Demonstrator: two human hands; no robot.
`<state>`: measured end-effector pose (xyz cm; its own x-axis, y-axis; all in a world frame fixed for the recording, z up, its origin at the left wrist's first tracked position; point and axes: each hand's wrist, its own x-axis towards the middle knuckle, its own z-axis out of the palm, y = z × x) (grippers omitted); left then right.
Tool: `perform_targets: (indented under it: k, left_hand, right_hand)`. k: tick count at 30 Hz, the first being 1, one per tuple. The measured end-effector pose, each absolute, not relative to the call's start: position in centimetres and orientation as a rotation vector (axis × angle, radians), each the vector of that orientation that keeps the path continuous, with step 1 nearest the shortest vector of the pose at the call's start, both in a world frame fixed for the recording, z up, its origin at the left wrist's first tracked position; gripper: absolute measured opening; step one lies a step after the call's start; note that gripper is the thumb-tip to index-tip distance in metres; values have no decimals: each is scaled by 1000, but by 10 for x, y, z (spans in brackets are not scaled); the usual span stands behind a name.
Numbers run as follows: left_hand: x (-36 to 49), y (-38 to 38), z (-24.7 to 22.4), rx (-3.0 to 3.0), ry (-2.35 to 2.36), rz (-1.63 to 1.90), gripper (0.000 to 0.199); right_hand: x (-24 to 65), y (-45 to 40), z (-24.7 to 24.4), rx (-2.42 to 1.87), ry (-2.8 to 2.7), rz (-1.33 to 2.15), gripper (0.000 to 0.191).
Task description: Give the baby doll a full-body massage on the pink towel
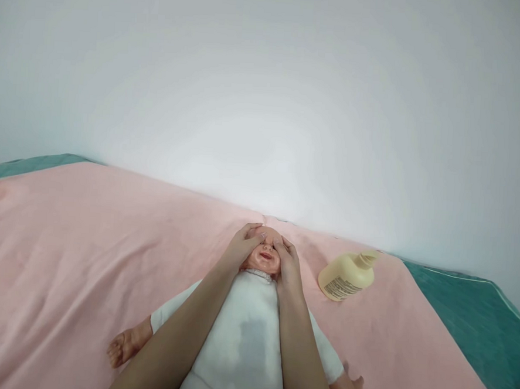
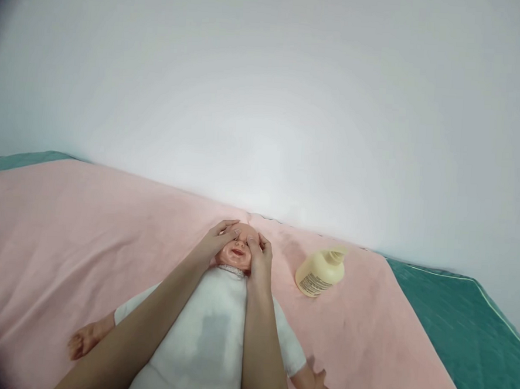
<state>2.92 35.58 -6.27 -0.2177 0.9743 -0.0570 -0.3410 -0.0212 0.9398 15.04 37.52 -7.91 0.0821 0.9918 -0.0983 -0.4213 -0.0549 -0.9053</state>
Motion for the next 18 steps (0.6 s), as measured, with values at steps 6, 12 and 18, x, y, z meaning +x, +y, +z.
perform_targets:
  k: [6, 12, 18]
  left_hand:
    - [30, 357, -61, 843, 1131, 1529, 39]
    - [30, 359, -62, 756, 1092, 1534, 35]
    - [31, 356, -58, 718, 1108, 1526, 34]
  right_hand:
    - [150, 373, -74, -944, -752, 1430, 39]
    - [152, 374, -71, -909, -640, 1471, 29]
    - [148, 377, -77, -876, -657, 1453, 27]
